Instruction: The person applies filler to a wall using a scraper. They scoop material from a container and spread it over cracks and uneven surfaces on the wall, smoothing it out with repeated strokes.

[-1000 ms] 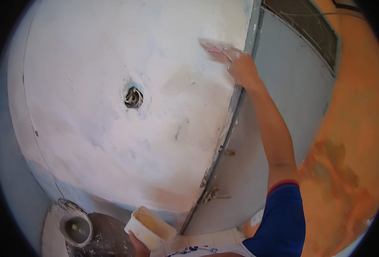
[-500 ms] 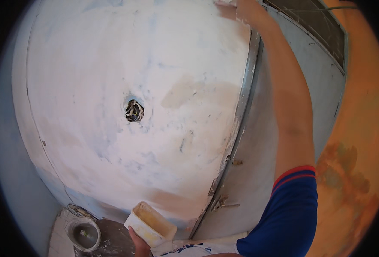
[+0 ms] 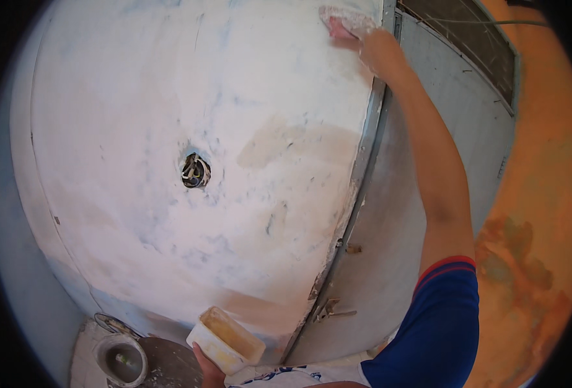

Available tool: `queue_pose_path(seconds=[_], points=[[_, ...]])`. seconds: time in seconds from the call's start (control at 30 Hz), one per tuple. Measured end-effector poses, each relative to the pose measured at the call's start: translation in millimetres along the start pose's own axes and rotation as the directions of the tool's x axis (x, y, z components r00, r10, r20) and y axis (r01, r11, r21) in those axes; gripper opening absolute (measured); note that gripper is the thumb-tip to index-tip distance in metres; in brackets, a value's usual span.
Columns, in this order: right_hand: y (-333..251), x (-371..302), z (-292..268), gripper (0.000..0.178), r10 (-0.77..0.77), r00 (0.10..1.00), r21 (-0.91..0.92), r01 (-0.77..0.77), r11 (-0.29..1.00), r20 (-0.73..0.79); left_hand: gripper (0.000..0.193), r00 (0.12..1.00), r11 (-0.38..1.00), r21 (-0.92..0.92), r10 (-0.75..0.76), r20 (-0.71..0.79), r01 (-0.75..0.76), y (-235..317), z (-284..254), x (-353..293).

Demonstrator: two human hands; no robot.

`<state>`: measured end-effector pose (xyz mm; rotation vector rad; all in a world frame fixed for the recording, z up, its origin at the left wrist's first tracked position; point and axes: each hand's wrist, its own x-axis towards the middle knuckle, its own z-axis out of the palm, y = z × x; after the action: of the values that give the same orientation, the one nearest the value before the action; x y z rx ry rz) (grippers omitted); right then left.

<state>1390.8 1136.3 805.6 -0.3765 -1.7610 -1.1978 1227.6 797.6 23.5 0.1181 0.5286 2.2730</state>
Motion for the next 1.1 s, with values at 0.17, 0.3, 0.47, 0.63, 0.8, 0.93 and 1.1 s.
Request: queue_pose_path(seconds=[0.17,0.3,0.47,0.63,0.8,0.93,1.1], points=[[10,11,-40,0.047,-0.064,0.994,-0.229,0.083,0.97,0.088,0.075,0.997,0.999,-0.025,0.026,0.072,-0.024,-4,4,4],[63,83,-6,0.034,0.126,0.984,-0.237,-0.153,0.96,-0.125,0.075,0.997,0.999,-0.026,-0.019,0.076,0.021,-14,25,11],[45,49,14,0.046,0.056,0.998,-0.013,-0.056,0.998,0.02,0.076,0.987,0.998,-0.068,0.022,0.156,-0.012,-5,66,16],[-12,-10,-36,0.051,0.037,0.981,0.089,-0.055,0.995,0.193,0.077,0.978,0.978,-0.199,0.099,0.184,-0.061,-4,80,18],[34,45,-32,0.058,0.096,0.966,-0.028,-0.106,0.994,-0.241,0.078,0.985,0.954,-0.3,0.043,0.165,0.008,-19,86,25],[43,53,-7,0.036,0.206,0.979,0.087,-0.204,0.975,-0.012,0.078,0.983,0.97,-0.243,0.059,0.175,-0.015,-33,82,25],[-23,-14,2,0.056,-0.023,0.973,-0.051,0.035,0.998,0.229,0.078,0.99,0.974,-0.225,0.049,0.132,-0.018,-35,60,12]])
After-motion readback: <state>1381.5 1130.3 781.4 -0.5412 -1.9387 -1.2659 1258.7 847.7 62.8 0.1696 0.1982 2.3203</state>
